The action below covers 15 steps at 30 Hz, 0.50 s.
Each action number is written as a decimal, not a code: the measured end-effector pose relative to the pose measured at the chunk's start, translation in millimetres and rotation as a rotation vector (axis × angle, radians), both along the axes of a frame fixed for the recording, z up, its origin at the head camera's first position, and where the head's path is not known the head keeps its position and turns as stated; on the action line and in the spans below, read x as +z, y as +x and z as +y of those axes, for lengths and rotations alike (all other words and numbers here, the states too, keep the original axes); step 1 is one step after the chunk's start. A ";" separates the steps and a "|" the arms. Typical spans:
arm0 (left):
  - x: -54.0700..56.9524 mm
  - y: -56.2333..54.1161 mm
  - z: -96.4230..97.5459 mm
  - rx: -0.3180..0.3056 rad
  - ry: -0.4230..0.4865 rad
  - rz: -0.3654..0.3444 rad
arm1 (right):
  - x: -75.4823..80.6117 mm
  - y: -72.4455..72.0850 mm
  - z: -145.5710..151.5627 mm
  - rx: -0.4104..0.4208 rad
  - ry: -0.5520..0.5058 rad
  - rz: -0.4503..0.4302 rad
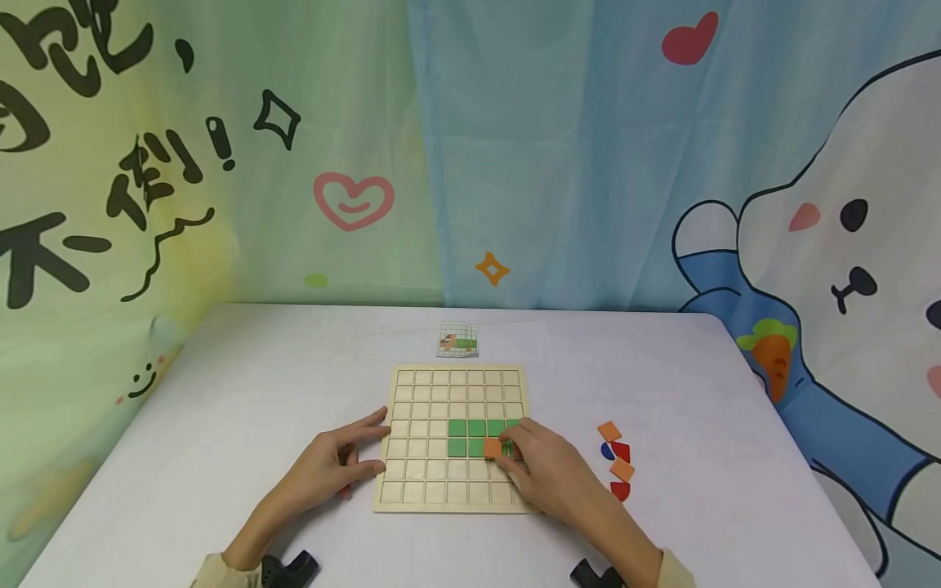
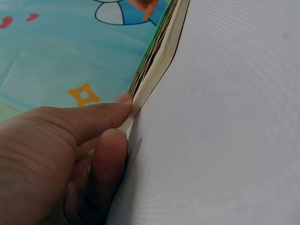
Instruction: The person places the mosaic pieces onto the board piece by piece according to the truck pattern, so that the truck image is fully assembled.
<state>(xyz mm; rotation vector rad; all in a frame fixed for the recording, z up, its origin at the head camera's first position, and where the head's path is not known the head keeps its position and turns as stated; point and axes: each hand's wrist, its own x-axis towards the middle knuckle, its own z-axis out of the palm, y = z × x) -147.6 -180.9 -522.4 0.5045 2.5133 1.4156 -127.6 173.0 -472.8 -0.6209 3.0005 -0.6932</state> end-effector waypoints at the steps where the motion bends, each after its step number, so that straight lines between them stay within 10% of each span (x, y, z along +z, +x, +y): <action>1: 0.1 -0.1 0.0 -0.001 -0.001 0.000 | 0.1 0.0 -1.4 0.005 -0.005 0.000; 15: 1.1 0.3 -0.4 -0.011 -0.003 0.018 | -4.5 -6.0 -23.1 0.065 0.009 0.010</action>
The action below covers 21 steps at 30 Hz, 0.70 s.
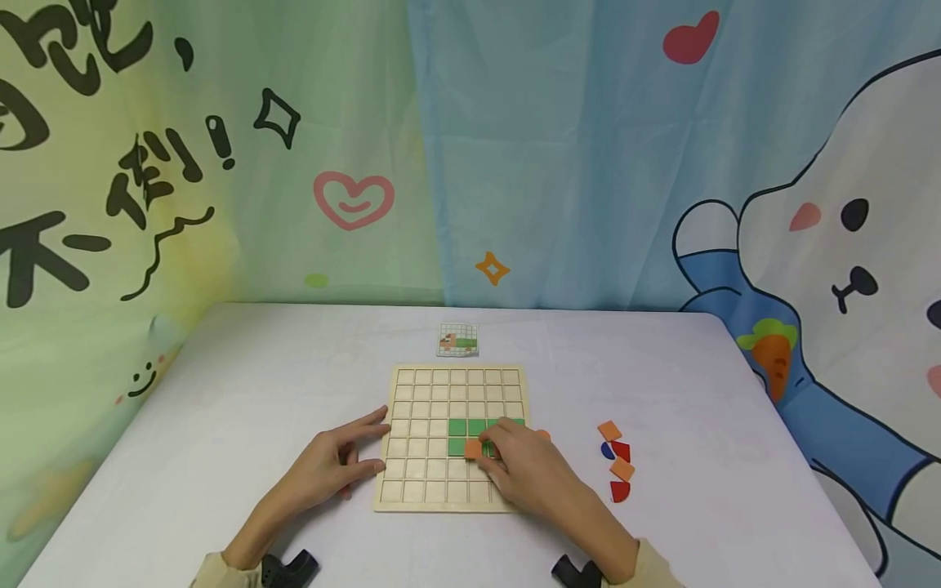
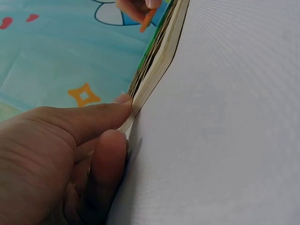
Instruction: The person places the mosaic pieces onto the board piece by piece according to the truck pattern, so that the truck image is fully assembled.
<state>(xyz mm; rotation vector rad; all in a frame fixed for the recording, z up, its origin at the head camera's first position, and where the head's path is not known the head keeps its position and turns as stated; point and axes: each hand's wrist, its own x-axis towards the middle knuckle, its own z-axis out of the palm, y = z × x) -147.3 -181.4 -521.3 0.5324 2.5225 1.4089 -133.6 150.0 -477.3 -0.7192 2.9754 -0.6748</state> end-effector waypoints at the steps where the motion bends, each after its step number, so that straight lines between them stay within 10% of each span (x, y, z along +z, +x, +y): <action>1: 0.3 -0.1 0.0 0.000 0.000 0.000 | -0.2 -0.3 -0.5 0.009 -0.003 0.009; 21: 2.3 0.3 0.5 0.008 0.006 -0.025 | 3.8 -9.0 -26.9 0.061 0.026 -0.011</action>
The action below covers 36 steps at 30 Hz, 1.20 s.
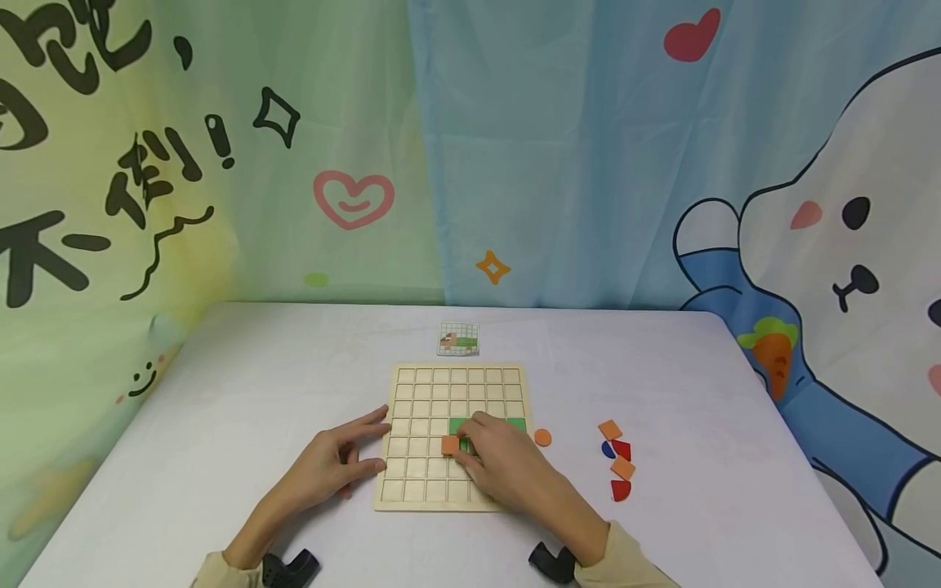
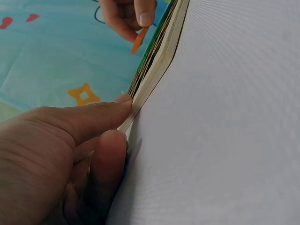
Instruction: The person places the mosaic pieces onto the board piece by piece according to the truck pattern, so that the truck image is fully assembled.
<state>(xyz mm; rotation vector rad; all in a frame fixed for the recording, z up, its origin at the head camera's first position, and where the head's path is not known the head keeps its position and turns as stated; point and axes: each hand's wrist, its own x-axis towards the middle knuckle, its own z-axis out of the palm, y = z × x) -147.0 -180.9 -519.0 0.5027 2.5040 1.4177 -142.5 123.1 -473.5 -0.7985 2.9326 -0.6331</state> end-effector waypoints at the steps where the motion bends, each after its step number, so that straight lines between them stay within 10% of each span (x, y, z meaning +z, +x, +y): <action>1: 0.1 0.0 0.1 0.001 -0.001 -0.001 | 0.2 -0.6 -1.3 0.002 0.002 -0.003; 36: -0.8 0.1 0.4 0.006 0.000 0.004 | -6.5 -10.1 -19.1 0.040 0.075 0.044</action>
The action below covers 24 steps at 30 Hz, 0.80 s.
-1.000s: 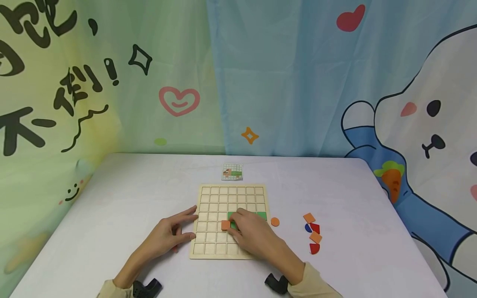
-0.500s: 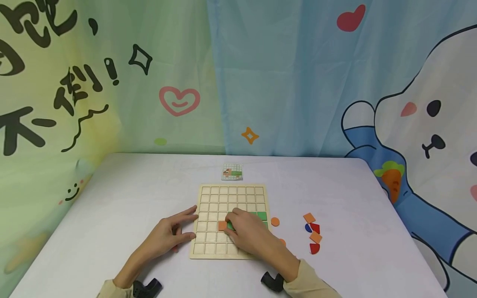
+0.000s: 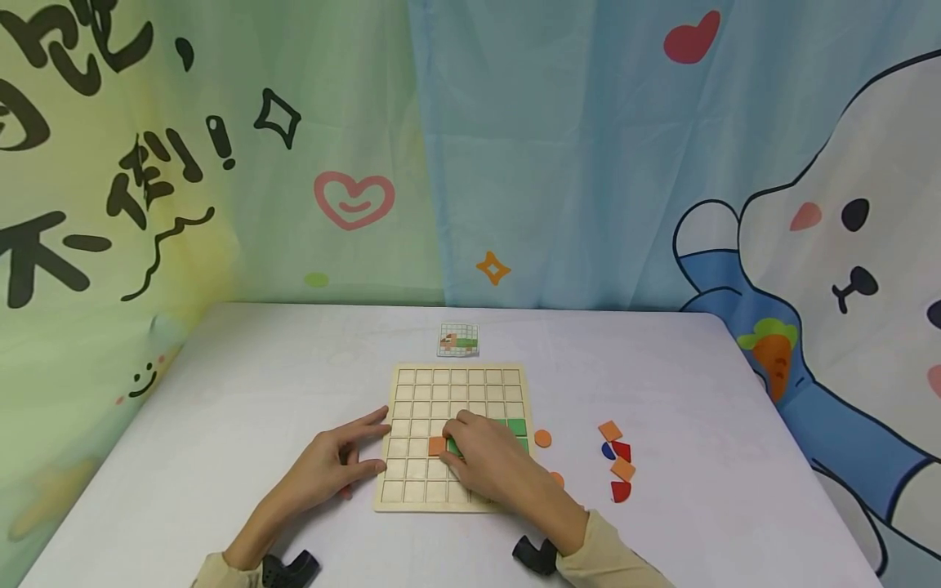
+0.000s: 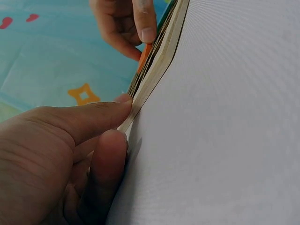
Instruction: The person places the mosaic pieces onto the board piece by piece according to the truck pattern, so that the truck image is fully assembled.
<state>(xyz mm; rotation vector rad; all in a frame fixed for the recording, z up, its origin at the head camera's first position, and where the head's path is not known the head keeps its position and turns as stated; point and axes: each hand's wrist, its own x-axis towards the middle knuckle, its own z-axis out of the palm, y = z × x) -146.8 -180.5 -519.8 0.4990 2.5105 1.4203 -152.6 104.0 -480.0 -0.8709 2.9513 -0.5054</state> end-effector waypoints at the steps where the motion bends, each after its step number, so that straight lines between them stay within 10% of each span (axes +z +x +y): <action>1: 0.0 0.0 0.1 0.000 -0.001 0.000 | -0.1 0.0 0.0 0.000 0.000 0.000; 24: -0.6 -0.2 -0.4 -0.006 -0.003 0.008 | 9.7 5.2 19.5 -0.047 -0.030 -0.042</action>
